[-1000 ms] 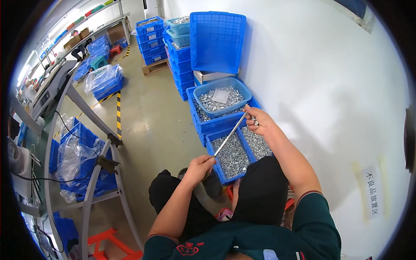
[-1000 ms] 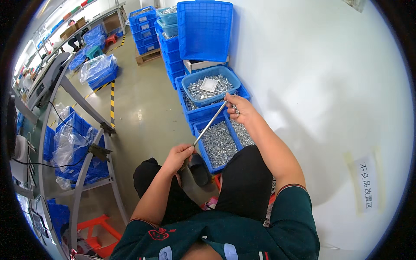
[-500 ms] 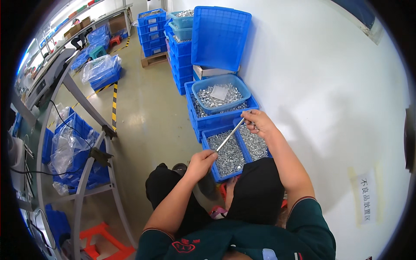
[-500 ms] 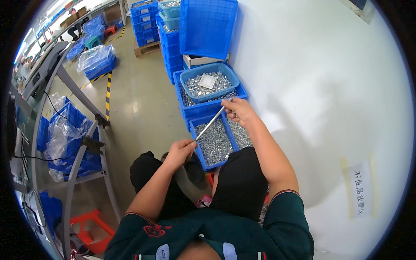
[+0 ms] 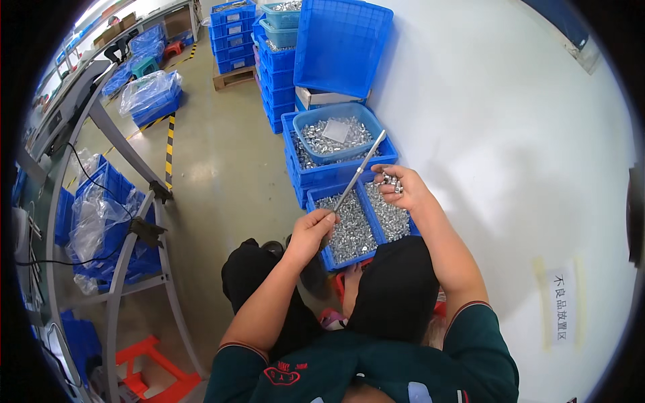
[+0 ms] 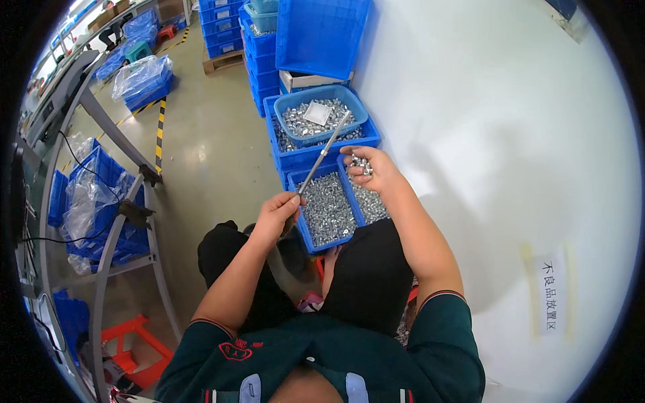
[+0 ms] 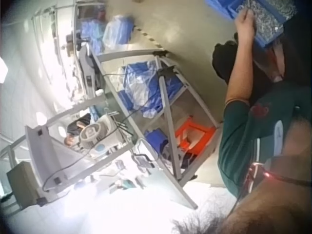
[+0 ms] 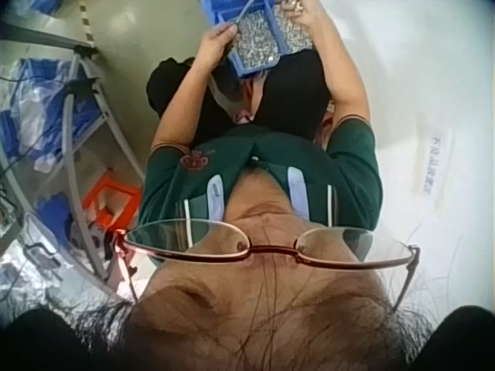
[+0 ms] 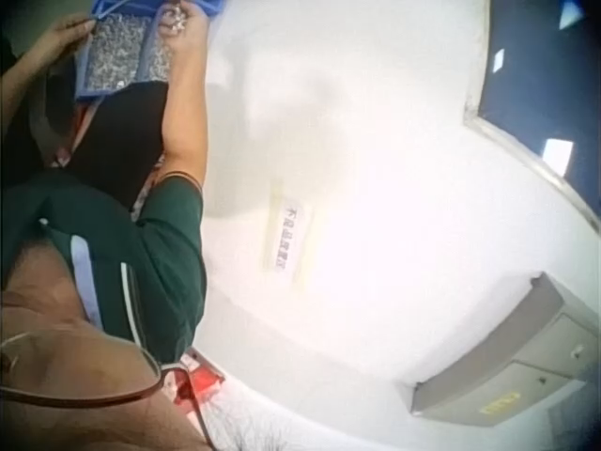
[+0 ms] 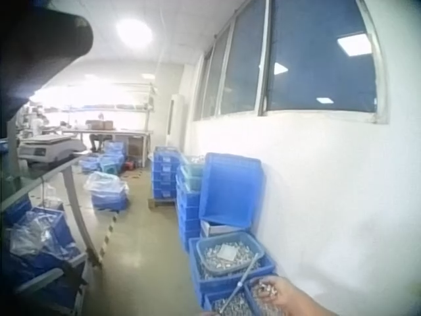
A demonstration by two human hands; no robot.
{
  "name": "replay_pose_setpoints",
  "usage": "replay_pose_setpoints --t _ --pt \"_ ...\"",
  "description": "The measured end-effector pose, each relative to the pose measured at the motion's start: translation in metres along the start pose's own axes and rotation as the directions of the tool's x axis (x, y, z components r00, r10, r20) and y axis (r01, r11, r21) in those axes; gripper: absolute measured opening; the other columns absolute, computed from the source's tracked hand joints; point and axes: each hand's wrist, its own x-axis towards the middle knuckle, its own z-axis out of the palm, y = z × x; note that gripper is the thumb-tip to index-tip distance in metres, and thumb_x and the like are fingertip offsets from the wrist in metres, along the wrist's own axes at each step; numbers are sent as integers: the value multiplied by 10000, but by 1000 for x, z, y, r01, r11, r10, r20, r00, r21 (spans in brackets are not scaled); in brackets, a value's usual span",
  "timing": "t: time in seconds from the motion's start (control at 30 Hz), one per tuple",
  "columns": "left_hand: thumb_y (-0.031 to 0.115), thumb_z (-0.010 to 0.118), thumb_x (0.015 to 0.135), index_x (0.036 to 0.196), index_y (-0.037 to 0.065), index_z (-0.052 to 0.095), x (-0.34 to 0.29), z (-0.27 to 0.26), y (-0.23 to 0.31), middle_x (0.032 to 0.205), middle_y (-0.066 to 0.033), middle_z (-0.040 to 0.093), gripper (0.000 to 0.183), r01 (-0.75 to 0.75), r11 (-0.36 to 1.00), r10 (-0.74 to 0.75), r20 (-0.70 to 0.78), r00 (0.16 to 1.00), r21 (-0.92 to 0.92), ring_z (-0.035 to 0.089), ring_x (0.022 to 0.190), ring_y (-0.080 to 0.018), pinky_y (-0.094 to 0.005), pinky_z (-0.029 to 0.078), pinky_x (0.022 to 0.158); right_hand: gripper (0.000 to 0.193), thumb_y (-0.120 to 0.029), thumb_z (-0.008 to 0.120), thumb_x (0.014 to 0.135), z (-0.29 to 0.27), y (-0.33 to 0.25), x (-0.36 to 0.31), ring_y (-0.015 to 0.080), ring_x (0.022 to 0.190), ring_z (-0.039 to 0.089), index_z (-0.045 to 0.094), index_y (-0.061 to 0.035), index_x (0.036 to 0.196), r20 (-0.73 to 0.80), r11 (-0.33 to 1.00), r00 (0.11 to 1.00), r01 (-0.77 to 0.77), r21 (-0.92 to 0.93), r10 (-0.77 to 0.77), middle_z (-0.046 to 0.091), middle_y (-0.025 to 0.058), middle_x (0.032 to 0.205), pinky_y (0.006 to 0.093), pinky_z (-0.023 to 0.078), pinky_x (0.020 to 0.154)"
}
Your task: Sorting small metal rings from a blue storage bin and threading them onto a metal rod for inspection or collection.
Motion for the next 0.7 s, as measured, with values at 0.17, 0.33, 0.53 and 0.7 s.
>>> replay_pose_setpoints --t 0.17,0.33,0.53,0.7 --pt "201 514 884 876 7 601 -3 -11 -10 594 25 471 213 -3 994 7 -40 999 110 409 508 -51 -207 315 459 136 -130 542 844 -5 1 8 94 446 413 536 -18 921 12 999 999 51 14 -51 544 85 702 190 269 321" --pt "205 533 874 879 -1 616 -15 -17 -2 593 17 480 222 43 974 -26 -79 997 223 425 510 -58 -221 334 468 184 -223 615 837 -5 2 10 81 432 402 551 -52 852 62 993 994 85 77 -90 528 42 665 176 250 317" --pt "207 543 872 873 1 628 -26 -26 -4 604 20 494 223 82 956 -63 -76 995 280 441 559 -56 -222 350 518 263 -310 681 784 1 3 19 67 424 378 560 -82 829 -15 987 995 97 128 -96 483 4 634 173 234 324" --pt "206 559 857 887 -1 633 -29 -27 -3 601 7 503 222 117 945 -88 -106 990 305 464 556 -69 -240 378 514 267 -314 697 768 8 5 22 65 417 371 567 -85 812 -46 986 994 104 130 -98 476 -6 624 174 223 324"
